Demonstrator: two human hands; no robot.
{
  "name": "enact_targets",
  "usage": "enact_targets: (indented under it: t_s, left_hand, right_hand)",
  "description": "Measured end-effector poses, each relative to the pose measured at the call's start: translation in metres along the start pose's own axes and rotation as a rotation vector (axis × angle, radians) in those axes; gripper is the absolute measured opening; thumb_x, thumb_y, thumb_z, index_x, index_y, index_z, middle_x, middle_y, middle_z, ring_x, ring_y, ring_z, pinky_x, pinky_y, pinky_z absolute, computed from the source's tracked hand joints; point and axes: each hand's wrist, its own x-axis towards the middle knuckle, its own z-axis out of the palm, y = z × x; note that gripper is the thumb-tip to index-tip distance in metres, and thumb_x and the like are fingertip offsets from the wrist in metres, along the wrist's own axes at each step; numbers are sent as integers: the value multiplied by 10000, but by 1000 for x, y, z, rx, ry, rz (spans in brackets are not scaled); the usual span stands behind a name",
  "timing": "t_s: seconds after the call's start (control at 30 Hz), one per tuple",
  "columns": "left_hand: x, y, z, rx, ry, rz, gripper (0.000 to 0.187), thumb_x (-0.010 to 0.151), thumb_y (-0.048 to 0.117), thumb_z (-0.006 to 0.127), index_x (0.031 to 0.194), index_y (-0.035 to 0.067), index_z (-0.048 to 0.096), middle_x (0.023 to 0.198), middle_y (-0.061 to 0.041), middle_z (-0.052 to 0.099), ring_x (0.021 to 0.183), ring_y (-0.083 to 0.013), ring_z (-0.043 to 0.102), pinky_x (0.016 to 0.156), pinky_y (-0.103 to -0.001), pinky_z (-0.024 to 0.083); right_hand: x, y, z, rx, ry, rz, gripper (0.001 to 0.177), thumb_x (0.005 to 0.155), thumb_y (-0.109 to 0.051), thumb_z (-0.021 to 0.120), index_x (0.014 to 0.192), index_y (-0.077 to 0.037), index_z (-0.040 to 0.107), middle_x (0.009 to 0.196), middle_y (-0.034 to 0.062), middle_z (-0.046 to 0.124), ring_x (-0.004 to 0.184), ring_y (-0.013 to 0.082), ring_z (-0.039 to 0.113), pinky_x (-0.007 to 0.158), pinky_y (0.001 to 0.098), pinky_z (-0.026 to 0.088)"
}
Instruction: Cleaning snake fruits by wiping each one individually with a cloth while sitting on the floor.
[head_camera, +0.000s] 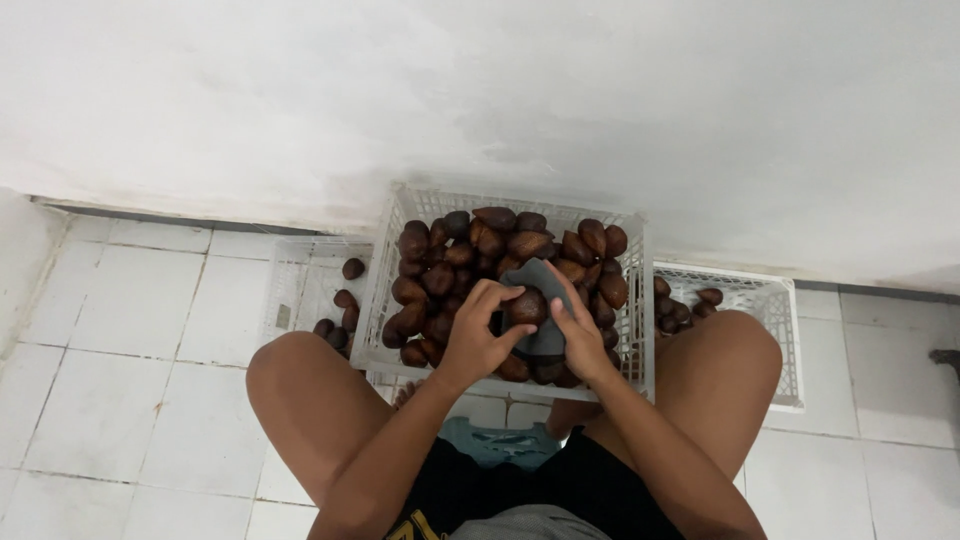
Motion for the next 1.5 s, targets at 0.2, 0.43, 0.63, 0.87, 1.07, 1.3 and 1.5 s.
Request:
enact_targets:
  t_s: [0.2,0.43,0.63,0.87,1.07,1.3,1.5]
  left_hand:
    - [1,6,1,-28,83,-194,458,873,186,840,1187,-40,595,1012,-222,607,1015,-366,637,895,-510,558]
    - [-1,-1,1,-107,74,-307,335,919,165,772,1131,-34,603,977,-197,623,996,-303,629,885,-504,553]
    - [-2,5,-2,90,-9,40,373,889,148,822,1146,3,594,955,-159,577,971,-302,627,848,-434,563]
    - [-5,5,4,181,-52,235,373,881,86,808,1180,-28,615,931,-146,569,913,-301,618,801,-406,565]
    - [-2,0,7,44,48,-226,456,915,306,812,1121,-49,614,876,-236,644,834,-353,697,743,-461,574]
    - [2,-20,3,-282,-10,-682,345,998,346,675,1083,11,674,745,-204,722,684,-261,740,678,-382,580]
    - [-5,-26,-1,-450,-48,-476,171,967,109,598,1079,-2,665,918,-149,674,935,-229,635,860,-431,569]
  right_hand:
    - [-7,-10,7,-198,-16,-165,591,1084,-266,437,1614,-56,281,1622,171,337,1483,325,300,1214,571,224]
    - [-5,-23,21,-403,-76,-346,546,1041,-134,516,1553,2,383,1576,200,400,1461,384,353,1187,608,246]
    - [-1,-32,12,-301,-3,-86,527,1098,-225,410,1582,-28,347,1561,207,430,1443,340,376,1202,571,253]
    - [-3,-28,5,-250,125,166,515,1129,-332,315,1538,-56,461,1479,199,549,1358,327,514,1195,537,328]
    - [-15,-20,19,-401,120,-99,520,1112,-229,359,1592,-29,347,1439,291,552,1343,392,503,1123,583,401]
    - [-10,-36,29,-773,-11,-556,523,1060,-167,487,1546,13,413,1508,280,461,1369,427,469,1113,610,386]
    - [-3,-29,32,-711,-13,-717,510,1026,-164,556,1510,-27,469,1521,298,452,1405,498,430,1083,717,343]
